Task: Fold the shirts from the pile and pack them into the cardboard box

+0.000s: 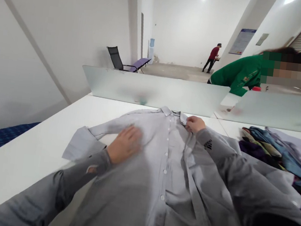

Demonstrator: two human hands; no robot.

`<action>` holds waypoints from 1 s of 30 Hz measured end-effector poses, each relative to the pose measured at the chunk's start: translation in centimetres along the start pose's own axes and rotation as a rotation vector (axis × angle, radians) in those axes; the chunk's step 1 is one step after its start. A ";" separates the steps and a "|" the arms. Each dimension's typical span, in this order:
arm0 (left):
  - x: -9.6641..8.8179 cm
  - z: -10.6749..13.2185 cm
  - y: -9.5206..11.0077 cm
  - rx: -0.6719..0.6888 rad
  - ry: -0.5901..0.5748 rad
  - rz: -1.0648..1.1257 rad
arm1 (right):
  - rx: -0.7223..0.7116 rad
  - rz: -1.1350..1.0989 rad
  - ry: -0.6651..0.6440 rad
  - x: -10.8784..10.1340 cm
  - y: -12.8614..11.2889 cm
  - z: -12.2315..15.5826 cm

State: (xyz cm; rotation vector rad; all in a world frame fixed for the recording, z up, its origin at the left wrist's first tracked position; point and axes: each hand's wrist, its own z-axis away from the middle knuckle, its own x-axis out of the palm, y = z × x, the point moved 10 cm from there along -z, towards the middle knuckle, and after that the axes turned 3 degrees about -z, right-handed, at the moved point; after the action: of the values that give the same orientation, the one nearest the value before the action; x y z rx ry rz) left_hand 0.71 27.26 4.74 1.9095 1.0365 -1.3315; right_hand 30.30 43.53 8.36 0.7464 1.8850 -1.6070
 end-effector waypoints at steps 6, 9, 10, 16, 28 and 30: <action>4.0 5.5 7.2 0.145 -0.189 0.063 | 0.101 -0.145 -0.330 -0.2 2.1 17.5; 3.6 4.9 7.1 0.092 -0.204 0.077 | 0.034 -0.047 -0.415 0.8 1.0 26.6; 3.0 4.4 7.3 0.076 -0.196 0.089 | 0.008 0.046 -0.401 1.1 0.8 29.0; -2.9 3.0 13.7 -0.018 0.023 0.380 | -0.040 0.211 -0.222 0.2 0.5 34.4; -1.2 8.9 27.1 0.342 -0.138 0.150 | 0.289 -0.921 -0.004 -4.7 1.4 33.2; -1.2 8.8 27.6 0.330 -0.181 0.307 | 0.255 -1.055 0.022 -4.6 -0.2 32.3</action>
State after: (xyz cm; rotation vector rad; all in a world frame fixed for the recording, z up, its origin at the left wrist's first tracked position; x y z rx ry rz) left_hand 19.64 5.31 3.78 2.0345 0.4315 -1.5253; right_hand 35.03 11.23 7.36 -0.2527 2.2595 -2.4673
